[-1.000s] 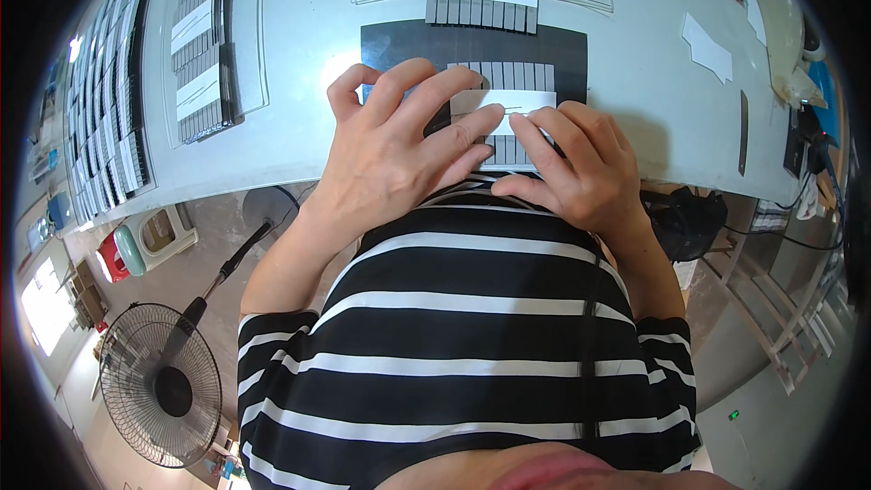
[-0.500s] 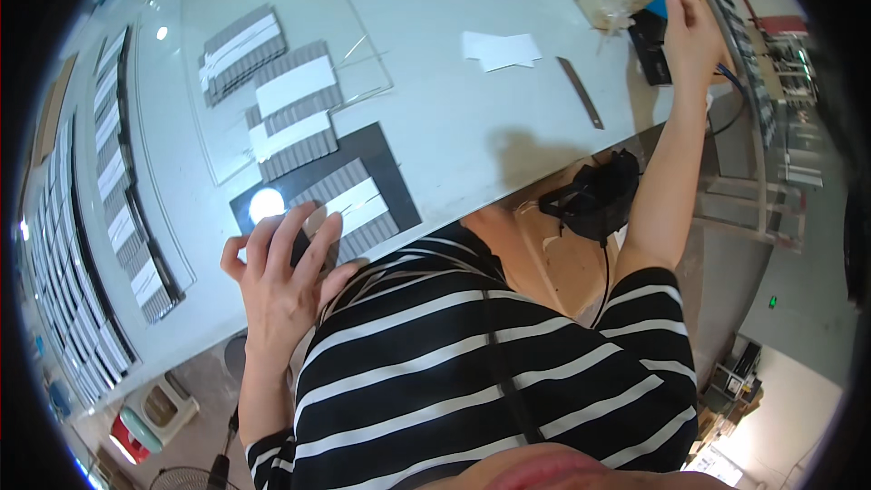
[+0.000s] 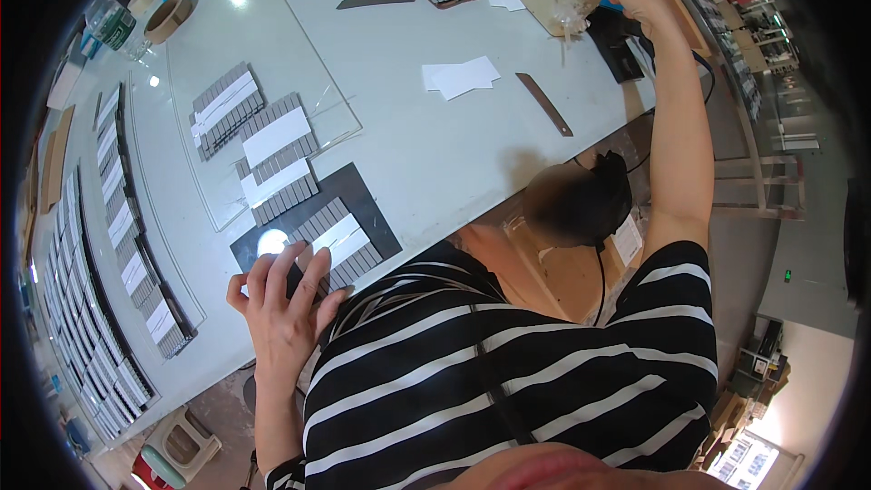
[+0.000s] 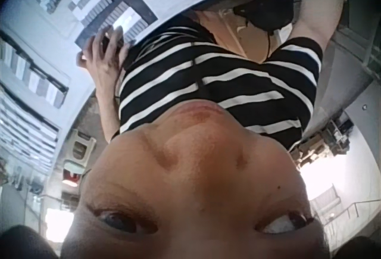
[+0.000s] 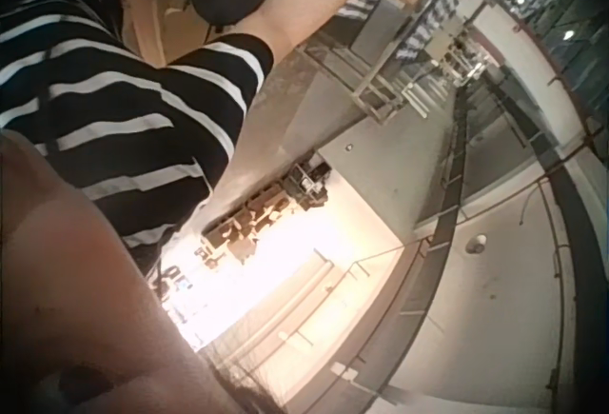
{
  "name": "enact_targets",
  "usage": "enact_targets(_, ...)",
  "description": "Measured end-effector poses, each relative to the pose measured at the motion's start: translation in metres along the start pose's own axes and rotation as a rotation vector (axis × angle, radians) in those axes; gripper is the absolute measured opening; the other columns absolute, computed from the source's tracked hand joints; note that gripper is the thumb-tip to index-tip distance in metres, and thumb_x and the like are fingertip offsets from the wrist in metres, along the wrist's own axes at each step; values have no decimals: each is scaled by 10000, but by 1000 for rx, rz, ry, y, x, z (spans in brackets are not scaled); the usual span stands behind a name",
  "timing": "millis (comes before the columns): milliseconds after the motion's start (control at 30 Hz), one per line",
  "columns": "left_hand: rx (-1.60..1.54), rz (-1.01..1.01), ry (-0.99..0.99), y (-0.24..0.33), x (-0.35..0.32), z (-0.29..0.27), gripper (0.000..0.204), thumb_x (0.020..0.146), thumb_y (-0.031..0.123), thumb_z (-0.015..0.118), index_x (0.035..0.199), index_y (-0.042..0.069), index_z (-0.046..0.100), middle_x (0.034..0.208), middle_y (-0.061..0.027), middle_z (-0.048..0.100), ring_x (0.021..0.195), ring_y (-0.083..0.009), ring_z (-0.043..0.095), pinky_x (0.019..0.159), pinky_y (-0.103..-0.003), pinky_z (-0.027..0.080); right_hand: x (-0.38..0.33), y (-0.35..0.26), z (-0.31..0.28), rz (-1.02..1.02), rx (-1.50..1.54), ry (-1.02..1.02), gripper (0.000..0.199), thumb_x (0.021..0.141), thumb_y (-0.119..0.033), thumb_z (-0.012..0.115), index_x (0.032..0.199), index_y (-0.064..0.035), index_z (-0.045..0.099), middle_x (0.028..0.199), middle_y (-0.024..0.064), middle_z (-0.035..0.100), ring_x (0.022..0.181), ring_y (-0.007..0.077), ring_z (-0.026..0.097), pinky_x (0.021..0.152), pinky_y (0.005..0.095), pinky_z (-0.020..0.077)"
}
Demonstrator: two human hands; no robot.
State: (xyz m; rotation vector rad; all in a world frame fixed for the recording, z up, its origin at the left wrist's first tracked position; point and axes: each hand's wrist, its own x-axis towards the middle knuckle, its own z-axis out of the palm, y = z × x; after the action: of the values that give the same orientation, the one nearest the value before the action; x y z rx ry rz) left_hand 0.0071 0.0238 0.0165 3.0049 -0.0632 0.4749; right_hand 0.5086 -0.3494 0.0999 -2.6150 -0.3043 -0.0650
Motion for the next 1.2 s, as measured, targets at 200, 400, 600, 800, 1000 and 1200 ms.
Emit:
enact_targets(200,-22,8,-8,3,2,-3,444,839,436,725,1228,230,673,1269,-13,581,1148,-237,506,1011,-438,263,-16,18,-5,246,233,-87,247,908,-336,717,878,-91,695,709,-49,605,566,14,476,478,180,341)
enact_targets(400,-45,-5,1,7,-1,-9,430,822,409,740,1205,222,680,1249,7,603,1118,-222,522,992,-433,271,-45,34,31,-213,-255,-76,314,825,-229,694,582,-54,602,553,0,552,484,121,413,483,319,324)
enact_targets(600,-97,-19,-31,7,3,-10,417,832,384,712,1194,186,649,1209,19,605,1131,-207,534,935,-461,279,-163,-77,62,-67,438,65,187,916,-181,672,966,-23,759,820,40,732,701,81,643,642,205,467)
enact_targets(800,-142,-13,32,6,11,-3,397,851,379,706,1182,169,643,1209,23,592,1120,-201,525,953,-444,297,-299,-192,135,-441,588,-388,114,857,-167,738,956,-133,783,1222,59,576,1065,208,469,916,326,420)
enact_targets(1000,-155,-10,39,7,6,1,424,845,411,716,1209,200,661,1239,29,609,1144,-202,530,986,-444,269,-332,-214,166,-406,519,-316,102,856,-186,754,932,-128,789,1225,36,571,1108,251,401,973,359,351)
enact_targets(1200,-159,8,52,6,2,3,435,847,408,714,1212,175,666,1245,14,606,1149,-199,529,985,-445,271,-338,-215,172,-500,370,-209,100,848,-162,758,938,-128,787,1219,43,582,1100,263,426,954,363,370)
